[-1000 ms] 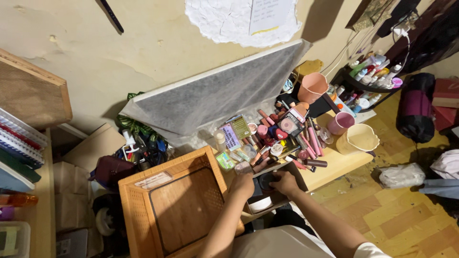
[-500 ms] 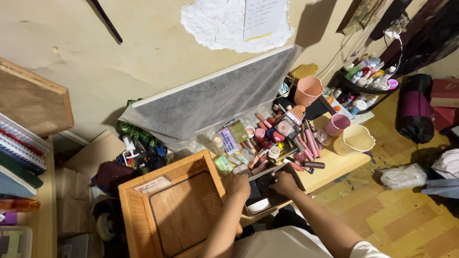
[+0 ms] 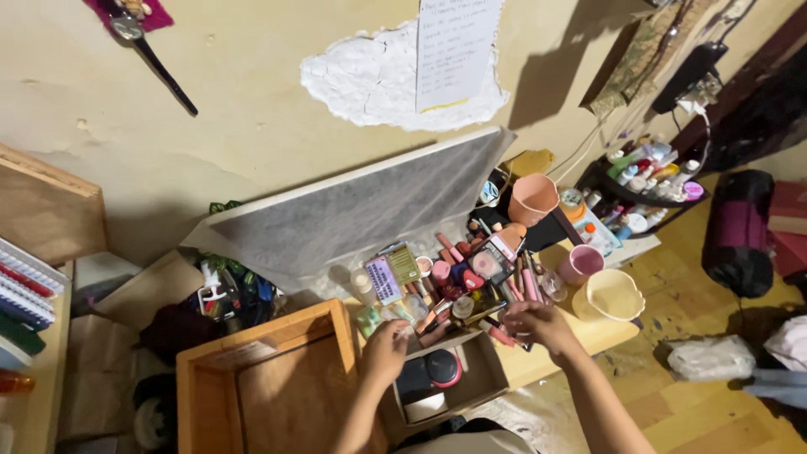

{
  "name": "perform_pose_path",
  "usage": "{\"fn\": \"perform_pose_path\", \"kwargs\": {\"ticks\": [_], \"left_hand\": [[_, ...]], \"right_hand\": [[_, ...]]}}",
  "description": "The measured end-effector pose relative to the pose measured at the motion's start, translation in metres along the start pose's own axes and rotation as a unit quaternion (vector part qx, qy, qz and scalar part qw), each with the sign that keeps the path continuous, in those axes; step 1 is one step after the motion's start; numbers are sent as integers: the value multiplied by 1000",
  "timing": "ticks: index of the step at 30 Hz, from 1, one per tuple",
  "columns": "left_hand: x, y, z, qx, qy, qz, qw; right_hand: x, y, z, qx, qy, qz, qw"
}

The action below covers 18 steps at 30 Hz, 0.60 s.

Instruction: The person empties a desk drawer of cosmetics and arranges the makeup items on the desk surface and into a wooden box beside the drawer. They pick up lipsticks, compacts and small containers one at a time, grouping them on the desk and placing some items into the box.

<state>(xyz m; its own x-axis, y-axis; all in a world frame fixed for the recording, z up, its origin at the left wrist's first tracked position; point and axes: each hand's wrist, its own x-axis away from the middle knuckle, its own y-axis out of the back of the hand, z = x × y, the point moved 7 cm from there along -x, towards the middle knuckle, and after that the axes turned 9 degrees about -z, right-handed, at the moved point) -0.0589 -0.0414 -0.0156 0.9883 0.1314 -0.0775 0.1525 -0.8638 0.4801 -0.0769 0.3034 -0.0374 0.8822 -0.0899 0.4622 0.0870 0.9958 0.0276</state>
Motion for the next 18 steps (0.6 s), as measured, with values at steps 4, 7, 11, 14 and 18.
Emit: {"fn": "perform_pose_path", "kwargs": {"ticks": [4,7,11,14,18], "left_hand": [[-8,31,-19,-104,-82,-78,988],[-14,57,-34,-175,-138,-158,962],[-16,64,-46,-218,-147,-166,951],[-11,61,-50,-267,-134,-146,943],[-9,59,-44,-264,-87,-129,952]], "right_hand": [[-31,35,-14,-75,-44,-52,995],[-53,24,-18,-46,-31,-11,998],[-62,-26,-8,-116,-10,101,988],[-71,-36,-5,23,-17,-36,999],[-72,-30,63,285,345,-244,860]]}}
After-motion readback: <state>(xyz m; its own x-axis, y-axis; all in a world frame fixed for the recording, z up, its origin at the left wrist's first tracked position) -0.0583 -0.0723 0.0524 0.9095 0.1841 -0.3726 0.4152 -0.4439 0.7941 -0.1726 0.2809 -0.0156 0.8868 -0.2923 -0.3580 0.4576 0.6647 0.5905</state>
